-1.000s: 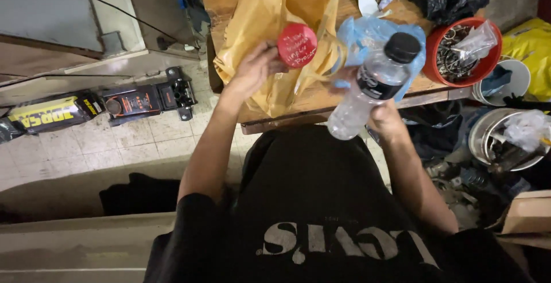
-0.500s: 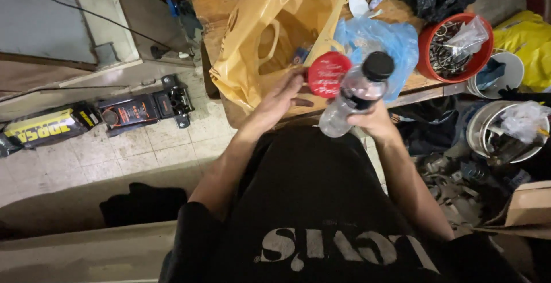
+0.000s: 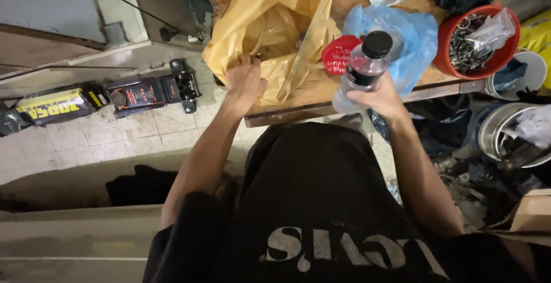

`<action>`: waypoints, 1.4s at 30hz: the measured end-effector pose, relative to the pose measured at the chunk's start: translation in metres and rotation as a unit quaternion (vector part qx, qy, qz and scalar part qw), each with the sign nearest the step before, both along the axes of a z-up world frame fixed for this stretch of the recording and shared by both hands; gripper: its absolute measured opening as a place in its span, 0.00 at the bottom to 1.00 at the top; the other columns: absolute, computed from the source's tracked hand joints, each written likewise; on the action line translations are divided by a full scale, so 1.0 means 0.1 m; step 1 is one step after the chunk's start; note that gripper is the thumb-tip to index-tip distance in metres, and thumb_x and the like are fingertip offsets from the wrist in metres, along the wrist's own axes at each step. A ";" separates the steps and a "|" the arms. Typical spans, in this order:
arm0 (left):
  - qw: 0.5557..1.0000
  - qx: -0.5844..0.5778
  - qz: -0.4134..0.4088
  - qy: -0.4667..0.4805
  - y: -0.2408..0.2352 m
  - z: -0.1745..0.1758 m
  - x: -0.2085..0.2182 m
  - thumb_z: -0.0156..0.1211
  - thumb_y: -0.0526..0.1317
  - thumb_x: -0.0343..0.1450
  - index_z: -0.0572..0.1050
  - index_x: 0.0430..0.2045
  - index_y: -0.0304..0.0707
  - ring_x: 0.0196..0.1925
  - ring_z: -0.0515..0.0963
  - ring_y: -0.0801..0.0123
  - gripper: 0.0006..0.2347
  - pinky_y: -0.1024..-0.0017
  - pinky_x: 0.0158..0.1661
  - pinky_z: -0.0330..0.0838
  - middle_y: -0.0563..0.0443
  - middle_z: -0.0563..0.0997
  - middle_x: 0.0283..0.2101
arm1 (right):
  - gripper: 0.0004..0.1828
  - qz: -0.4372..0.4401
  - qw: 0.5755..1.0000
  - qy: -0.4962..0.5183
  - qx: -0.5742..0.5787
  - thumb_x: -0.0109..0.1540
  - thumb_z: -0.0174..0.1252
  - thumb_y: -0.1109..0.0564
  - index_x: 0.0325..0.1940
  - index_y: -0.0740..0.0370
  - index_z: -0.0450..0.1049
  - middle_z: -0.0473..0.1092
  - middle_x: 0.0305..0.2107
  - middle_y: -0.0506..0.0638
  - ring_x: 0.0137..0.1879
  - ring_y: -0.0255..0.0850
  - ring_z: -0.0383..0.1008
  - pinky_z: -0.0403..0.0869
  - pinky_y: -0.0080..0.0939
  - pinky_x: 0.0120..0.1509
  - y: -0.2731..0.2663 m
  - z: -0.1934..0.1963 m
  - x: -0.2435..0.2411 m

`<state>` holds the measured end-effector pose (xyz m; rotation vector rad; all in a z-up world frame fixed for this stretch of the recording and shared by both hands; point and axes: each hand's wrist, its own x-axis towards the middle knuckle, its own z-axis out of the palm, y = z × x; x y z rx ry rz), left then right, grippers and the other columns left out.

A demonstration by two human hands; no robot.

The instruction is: The person sorts through various items in a cluttered garage, picking up and inspecting objects such as a black rubber ring, a black plastic component, a red-capped bottle, and a water bottle. They place these items into a black plastic bag on the floor and continue to rummage through a yellow plastic bag on the workbench.

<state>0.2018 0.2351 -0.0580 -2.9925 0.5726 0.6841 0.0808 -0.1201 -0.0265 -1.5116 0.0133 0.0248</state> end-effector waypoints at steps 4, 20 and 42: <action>0.994 -0.057 -0.096 -0.010 0.02 0.89 -0.07 0.63 0.48 0.69 0.81 0.42 0.48 0.56 0.74 0.46 0.12 0.55 0.54 0.66 0.46 0.80 0.45 | 0.46 -0.007 0.997 -0.054 -0.060 0.47 0.79 0.69 0.64 0.71 0.63 0.68 0.55 0.61 0.61 0.47 0.65 0.63 0.61 0.72 0.15 -0.15 0.09; 0.988 -0.132 0.081 0.024 -0.01 0.51 0.12 0.66 0.44 0.70 0.67 0.54 0.26 0.49 0.82 0.36 0.23 0.48 0.48 0.76 0.29 0.80 0.43 | 0.62 -0.108 0.983 -0.122 -0.085 0.49 0.83 0.62 0.76 0.66 0.47 0.64 0.55 0.66 0.65 0.52 0.65 0.60 0.56 0.76 0.51 -0.63 -0.03; 0.997 0.047 -0.052 0.033 -0.21 -0.80 0.93 0.64 0.48 0.65 0.86 0.32 0.44 0.47 0.84 0.47 0.11 0.52 0.42 0.79 0.46 0.87 0.38 | 0.60 -0.156 0.964 -0.094 -0.194 0.42 0.86 0.46 0.70 0.67 0.62 0.65 0.55 0.65 0.59 0.52 0.70 0.63 0.52 0.71 0.45 -1.44 -0.27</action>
